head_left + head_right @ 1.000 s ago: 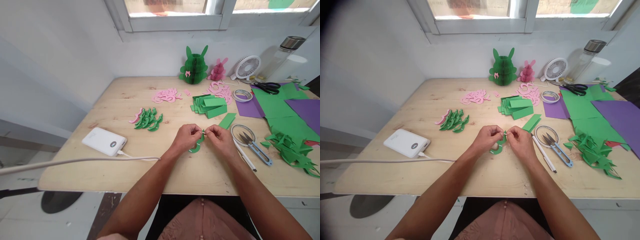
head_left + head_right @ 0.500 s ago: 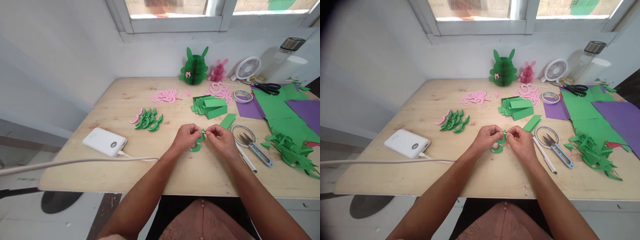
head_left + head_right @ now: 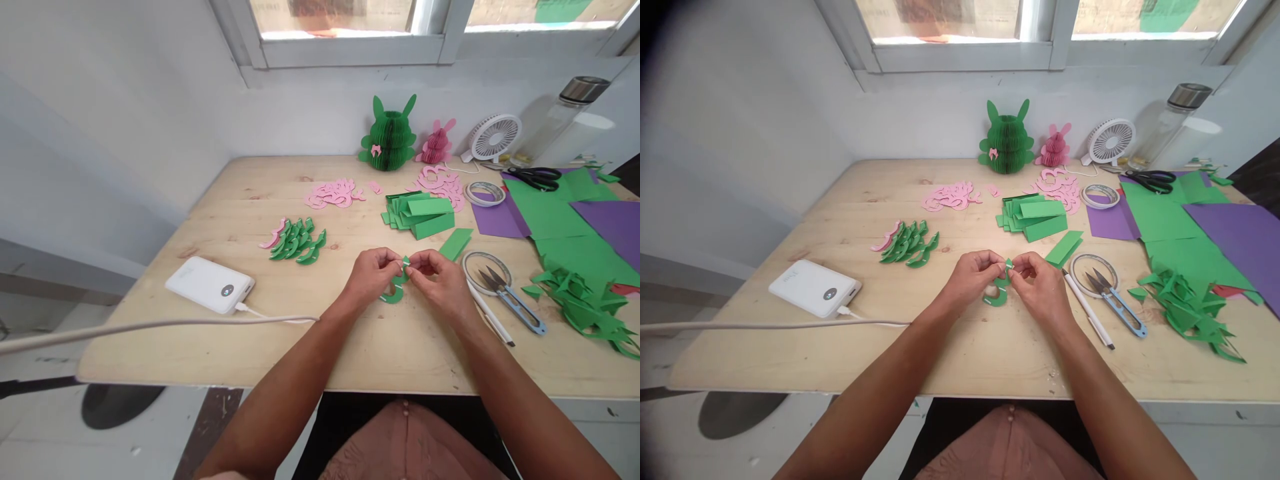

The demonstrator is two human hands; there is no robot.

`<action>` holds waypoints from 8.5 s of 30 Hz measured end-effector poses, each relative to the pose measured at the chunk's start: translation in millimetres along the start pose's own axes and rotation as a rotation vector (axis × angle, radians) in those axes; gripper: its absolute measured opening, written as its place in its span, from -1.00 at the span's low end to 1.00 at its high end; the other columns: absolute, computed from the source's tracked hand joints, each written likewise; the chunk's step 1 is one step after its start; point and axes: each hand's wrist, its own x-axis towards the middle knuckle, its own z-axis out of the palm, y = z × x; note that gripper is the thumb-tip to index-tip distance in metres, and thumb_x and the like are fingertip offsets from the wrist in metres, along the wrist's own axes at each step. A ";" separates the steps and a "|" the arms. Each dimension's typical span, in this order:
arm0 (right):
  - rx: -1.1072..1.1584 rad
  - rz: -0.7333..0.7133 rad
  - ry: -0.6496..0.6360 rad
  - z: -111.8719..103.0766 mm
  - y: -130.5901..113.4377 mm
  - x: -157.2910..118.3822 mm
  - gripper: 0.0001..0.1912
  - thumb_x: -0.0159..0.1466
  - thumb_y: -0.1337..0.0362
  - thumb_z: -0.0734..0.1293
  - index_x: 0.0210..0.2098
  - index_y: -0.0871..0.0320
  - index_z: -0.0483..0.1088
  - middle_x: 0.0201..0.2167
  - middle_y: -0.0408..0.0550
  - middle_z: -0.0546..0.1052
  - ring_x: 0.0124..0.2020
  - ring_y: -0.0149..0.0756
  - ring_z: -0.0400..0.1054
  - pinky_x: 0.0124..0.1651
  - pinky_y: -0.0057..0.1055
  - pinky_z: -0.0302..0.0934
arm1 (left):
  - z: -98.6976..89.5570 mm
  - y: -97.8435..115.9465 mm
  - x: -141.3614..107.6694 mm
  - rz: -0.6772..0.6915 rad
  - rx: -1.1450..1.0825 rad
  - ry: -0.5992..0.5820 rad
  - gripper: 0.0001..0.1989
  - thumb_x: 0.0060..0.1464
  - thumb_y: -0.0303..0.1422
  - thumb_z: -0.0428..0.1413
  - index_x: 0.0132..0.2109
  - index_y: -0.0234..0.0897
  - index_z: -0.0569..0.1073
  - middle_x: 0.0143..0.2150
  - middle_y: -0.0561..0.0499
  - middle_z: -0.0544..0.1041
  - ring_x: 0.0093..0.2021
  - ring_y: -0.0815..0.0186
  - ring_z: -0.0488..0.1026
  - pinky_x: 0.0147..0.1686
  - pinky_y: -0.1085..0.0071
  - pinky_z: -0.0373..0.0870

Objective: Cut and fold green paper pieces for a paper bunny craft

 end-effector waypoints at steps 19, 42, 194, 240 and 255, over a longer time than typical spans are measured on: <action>0.002 0.021 0.013 -0.6 1.0 0.0 -0.77 0.14 0.11 0.30 -0.41 0.16 0.42 -0.47 -0.09 0.51 -0.45 -0.33 0.33 -0.35 -0.40 0.19 | -0.8 0.0 0.2 0.019 0.017 -0.001 -0.92 -0.07 -0.50 0.10 -0.49 -0.37 0.42 -0.54 0.06 0.44 -0.54 0.49 0.33 -0.51 0.58 0.26; 0.071 0.082 -0.009 -2.3 -2.1 -0.1 -0.74 0.12 0.08 0.32 -0.40 0.18 0.42 -0.49 -0.10 0.50 -0.48 -0.35 0.33 -0.39 -0.42 0.16 | -2.5 1.1 -0.2 0.008 -0.001 -0.040 -0.89 0.01 -0.52 0.08 -0.46 -0.37 0.40 -0.53 0.08 0.42 -0.58 0.53 0.29 -0.58 0.62 0.23; 0.620 0.298 -0.095 -5.8 -11.2 0.9 -0.64 -0.01 -0.02 0.47 -0.47 0.14 0.41 -0.53 -0.15 0.41 -0.47 -0.40 0.21 -0.36 -0.43 0.12 | -4.2 0.6 -3.9 -0.063 -0.193 -0.142 -0.81 -0.11 -0.33 0.23 -0.41 -0.37 0.41 -0.46 0.03 0.44 -0.56 0.51 0.30 -0.58 0.57 0.25; 0.665 0.310 -0.104 -6.5 -11.0 0.8 -0.67 0.04 -0.01 0.45 -0.47 0.15 0.43 -0.52 -0.15 0.41 -0.47 -0.41 0.20 -0.34 -0.44 0.10 | -4.1 -0.2 -2.9 -0.058 -0.191 -0.138 -0.79 -0.11 -0.31 0.23 -0.41 -0.37 0.41 -0.48 0.07 0.41 -0.59 0.53 0.28 -0.61 0.58 0.22; 0.545 0.341 -0.068 -6.2 -14.8 1.2 -0.65 -0.05 0.02 0.47 -0.45 0.14 0.42 -0.59 -0.19 0.38 -0.52 -0.43 0.18 -0.42 -0.44 0.04 | -3.6 0.5 -3.9 -0.064 -0.179 -0.138 -0.80 -0.12 -0.32 0.23 -0.41 -0.37 0.40 -0.51 0.09 0.40 -0.62 0.54 0.28 -0.63 0.57 0.20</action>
